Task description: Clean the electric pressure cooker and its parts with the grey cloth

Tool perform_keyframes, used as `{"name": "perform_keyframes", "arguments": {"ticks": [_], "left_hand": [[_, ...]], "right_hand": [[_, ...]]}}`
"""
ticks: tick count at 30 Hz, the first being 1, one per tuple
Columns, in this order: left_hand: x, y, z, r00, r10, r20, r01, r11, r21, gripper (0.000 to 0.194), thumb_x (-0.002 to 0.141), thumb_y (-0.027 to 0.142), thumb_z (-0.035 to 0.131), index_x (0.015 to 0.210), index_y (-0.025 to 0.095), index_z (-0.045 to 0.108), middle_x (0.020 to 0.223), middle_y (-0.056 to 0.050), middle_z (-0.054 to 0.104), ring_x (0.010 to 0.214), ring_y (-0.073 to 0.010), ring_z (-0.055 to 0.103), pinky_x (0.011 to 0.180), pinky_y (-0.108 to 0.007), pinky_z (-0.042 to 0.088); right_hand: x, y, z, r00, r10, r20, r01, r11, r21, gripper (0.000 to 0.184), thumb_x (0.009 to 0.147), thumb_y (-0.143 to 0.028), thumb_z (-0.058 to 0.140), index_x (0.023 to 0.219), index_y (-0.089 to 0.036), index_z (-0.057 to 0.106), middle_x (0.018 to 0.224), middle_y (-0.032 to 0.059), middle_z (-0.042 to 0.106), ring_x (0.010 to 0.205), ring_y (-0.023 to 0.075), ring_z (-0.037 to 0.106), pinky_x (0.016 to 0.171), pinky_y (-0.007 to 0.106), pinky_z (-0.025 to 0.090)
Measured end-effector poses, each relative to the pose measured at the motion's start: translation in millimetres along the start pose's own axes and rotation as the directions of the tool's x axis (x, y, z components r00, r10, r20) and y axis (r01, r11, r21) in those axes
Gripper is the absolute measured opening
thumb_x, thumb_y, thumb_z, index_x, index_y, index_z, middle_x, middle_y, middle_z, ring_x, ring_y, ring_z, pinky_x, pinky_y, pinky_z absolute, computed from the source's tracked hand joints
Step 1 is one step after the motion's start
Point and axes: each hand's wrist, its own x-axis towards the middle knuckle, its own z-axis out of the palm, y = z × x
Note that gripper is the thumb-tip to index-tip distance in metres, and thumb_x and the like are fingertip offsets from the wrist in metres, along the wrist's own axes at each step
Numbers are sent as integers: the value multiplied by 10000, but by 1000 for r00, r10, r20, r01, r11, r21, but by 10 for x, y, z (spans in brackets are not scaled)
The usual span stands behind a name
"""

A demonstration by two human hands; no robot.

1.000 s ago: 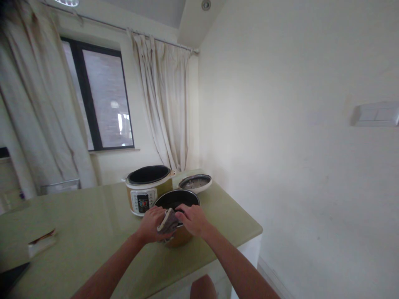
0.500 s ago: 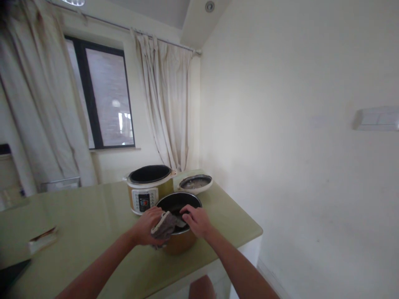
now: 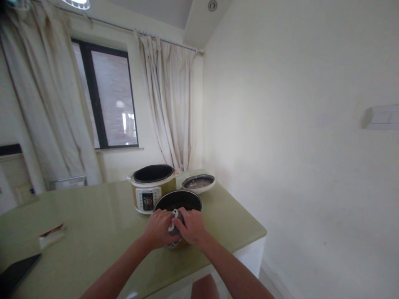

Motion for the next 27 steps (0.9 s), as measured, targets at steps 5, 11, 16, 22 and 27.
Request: {"name": "perform_keyframes", "arguments": {"ticks": [5,11,16,22,27], "left_hand": [[-57,-126,-38,994,112,-8,-112,990,-91,449,690,618,799,858,238,629,833,-68,717,820,-274,654,774,-400,428],[-67,-428,-173,970,243,-23,-242,944,-226,475,687,650,785,892,247,639,873,-64,709,842,-253,647,804,-390,461],[-52,-366,-127,980,191,-48,-197,961,-193,470,683,660,780,857,250,632,834,-63,698,828,-258,638,801,-406,454],[-4,53,22,998,65,2,-65,993,-95,446,707,633,785,836,233,635,852,-88,722,848,-304,654,808,-452,430],[-17,201,16,999,31,8,-30,995,-94,419,732,601,781,857,224,647,862,-93,726,854,-311,667,803,-453,435]], "right_hand": [[-77,197,13,998,-50,-42,55,990,132,735,1043,-765,181,1097,-225,677,791,52,731,742,214,681,719,295,383],[-65,534,-196,994,-80,-70,97,952,289,824,1029,-787,97,992,-219,693,752,45,691,710,202,660,722,308,422],[-64,556,-242,996,-81,-43,88,973,211,722,1085,-685,150,971,-223,693,827,58,737,795,209,685,781,312,435],[-183,208,19,996,-19,-82,15,999,-40,639,1071,-682,264,1028,-197,677,860,109,751,795,240,665,754,329,376],[-212,213,59,994,-51,-93,49,998,-29,694,1064,-709,195,1058,-201,667,805,90,726,753,232,650,724,322,345]]}}
